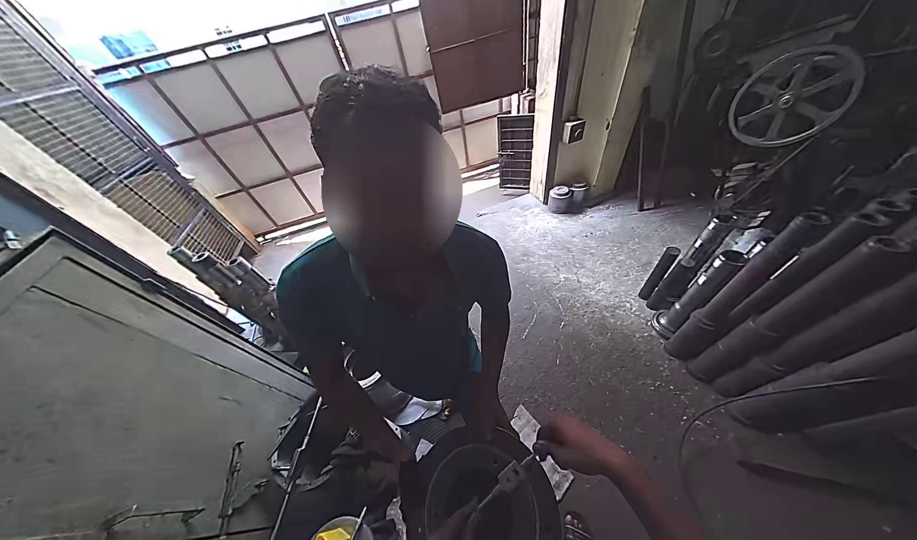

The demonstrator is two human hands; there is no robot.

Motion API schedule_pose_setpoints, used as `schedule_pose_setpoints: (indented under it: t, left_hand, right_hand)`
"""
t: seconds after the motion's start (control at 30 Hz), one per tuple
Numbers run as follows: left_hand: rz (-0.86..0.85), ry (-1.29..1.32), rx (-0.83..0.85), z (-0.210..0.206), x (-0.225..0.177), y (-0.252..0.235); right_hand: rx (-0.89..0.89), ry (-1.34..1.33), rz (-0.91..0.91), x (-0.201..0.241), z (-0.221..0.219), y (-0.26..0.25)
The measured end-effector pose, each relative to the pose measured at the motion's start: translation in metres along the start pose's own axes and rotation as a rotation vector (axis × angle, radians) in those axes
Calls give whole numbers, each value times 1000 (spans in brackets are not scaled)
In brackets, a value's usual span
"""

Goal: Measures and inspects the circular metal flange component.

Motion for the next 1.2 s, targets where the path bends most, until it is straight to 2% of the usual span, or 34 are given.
schedule_pose_setpoints:
  t: [0.07, 0.13, 0.23, 0.3, 0.4, 0.47, 0.53, 0.6, 0.63, 0.7, 0.77, 0.83, 0.97, 1.03, 1.1, 1.2]
  left_hand:
    - [197, 174, 63, -1, -9, -27]
    - [241, 196, 154, -5, -28, -70]
    - [58, 24, 434, -9, -71, -121]
    - [-61, -18, 623, -23, -87, -136]
    - [-267, -262, 801, -49, -109, -139]
    - [-405, -494, 831, -57, -116, -139]
    - [-425, -569, 788, -45, -109, -134]
    - [-376, -471, 612, -18, -83, -117]
    - [-346, -397, 480, -3, -63, -104]
    - [-283, -296, 278, 23, -22, -65]
    - [-194, -260, 265, 38, 1, -22]
    - [-159, -231, 269, 32, 3, 13]
    - [-178, -178, 186, 6, -4, 37]
    - [-198, -230, 106, 4, -2, 29]
    - [-254, -308, 40, 12, 3, 12]
    - [-352, -376, -114, 16, 10, -35]
  right_hand:
    - [130, -104, -82, -3, -12, 27]
    - [228, -254, -111, 1, -38, 50]
    - [272, -473, -116, 24, -90, 56]
    - [251, -622, -154, 42, -121, 44]
    - [-17, -836, -237, 78, -157, 37]
    - [-78, -901, -256, 93, -165, 35]
    - [60, -726, -187, 79, -151, 32]
    - [145, -401, 48, 54, -116, 34]
    - [91, -304, 175, 42, -97, 38]
    - [-206, -231, 298, 25, -61, 45]
    - [-523, -130, 354, 8, -33, 29]
    - [-533, -10, 370, -4, -13, 1]
    - [-266, -8, 348, -7, -17, -35]
    - [-279, -3, 307, -10, -23, -26]
    - [-373, 11, 269, -19, -33, -6]
    - [-390, 57, 212, -19, -61, 42]
Point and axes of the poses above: each hand's wrist, its own y-axis away from the middle knuckle, its own z-axis out of the back of the hand, x = y × z, the point moved 1 cm from there along -y, towards the middle knuckle, and after that the axes turned 11 degrees about -y, right-handed, at the moved point
